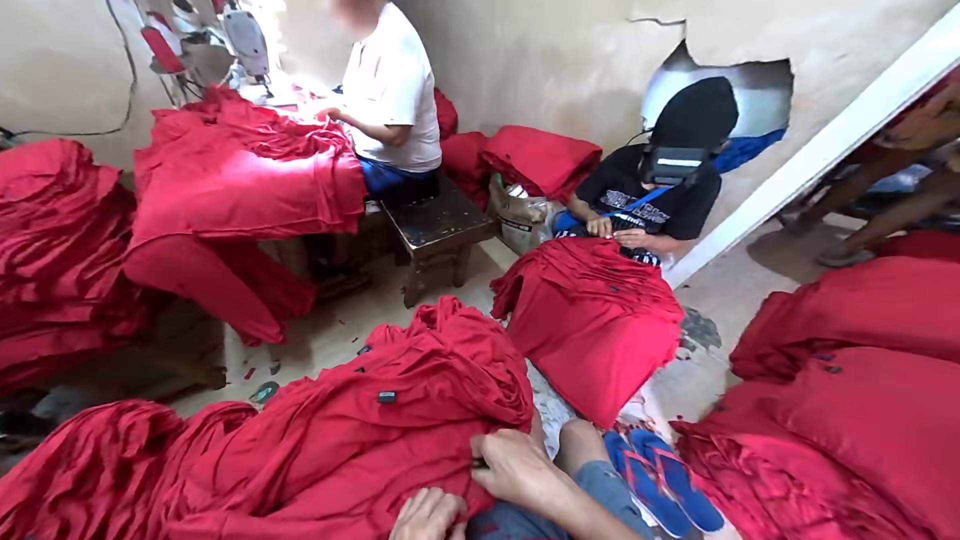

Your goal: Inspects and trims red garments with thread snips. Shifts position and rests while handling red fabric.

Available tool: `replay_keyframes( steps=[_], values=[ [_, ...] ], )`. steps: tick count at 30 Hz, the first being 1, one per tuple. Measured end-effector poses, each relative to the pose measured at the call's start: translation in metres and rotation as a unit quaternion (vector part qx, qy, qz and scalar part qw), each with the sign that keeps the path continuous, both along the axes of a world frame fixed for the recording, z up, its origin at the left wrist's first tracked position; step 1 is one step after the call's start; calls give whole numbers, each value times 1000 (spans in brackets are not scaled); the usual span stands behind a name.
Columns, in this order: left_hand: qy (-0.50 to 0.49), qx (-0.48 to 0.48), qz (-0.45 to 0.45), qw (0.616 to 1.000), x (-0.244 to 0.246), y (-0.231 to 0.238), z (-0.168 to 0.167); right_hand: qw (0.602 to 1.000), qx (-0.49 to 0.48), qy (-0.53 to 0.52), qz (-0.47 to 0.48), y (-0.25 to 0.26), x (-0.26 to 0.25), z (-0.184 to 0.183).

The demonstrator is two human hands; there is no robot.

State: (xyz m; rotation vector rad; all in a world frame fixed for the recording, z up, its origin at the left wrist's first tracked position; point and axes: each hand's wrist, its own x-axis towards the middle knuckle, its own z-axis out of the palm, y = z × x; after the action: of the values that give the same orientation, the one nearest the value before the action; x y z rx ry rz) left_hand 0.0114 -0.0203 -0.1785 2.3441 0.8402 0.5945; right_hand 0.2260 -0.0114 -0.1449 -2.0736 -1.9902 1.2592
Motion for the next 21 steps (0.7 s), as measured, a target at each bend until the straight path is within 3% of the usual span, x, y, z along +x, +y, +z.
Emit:
replay_keyframes(
  steps=[4,6,9,11,12,14,17,19,21],
  values=[
    [-22,42,26,999,3,-5,-10,964,95,193,-156,-8,3,-15],
    [-34,71,43,996,6,-7,-13,969,61,194,-143,-12,2,-18],
    [-38,105,52,992,9,-8,-15,995,-12,93,-37,-11,1,-18],
    [-51,128,69,988,9,-8,-16,990,2,133,-39,-13,-1,-19],
    [-63,133,80,986,9,-9,-17,976,35,196,-86,-14,-2,-21],
    [-100,139,110,979,9,-9,-20,897,105,369,-218,-14,-7,-27],
    [-132,121,144,973,7,-10,-26,736,66,559,-375,-7,-11,-25],
    [-142,71,146,976,4,-10,-29,683,26,600,-416,-5,-12,-24],
    [-152,13,156,976,2,-8,-28,668,2,609,-428,-5,-12,-26]
  ],
)
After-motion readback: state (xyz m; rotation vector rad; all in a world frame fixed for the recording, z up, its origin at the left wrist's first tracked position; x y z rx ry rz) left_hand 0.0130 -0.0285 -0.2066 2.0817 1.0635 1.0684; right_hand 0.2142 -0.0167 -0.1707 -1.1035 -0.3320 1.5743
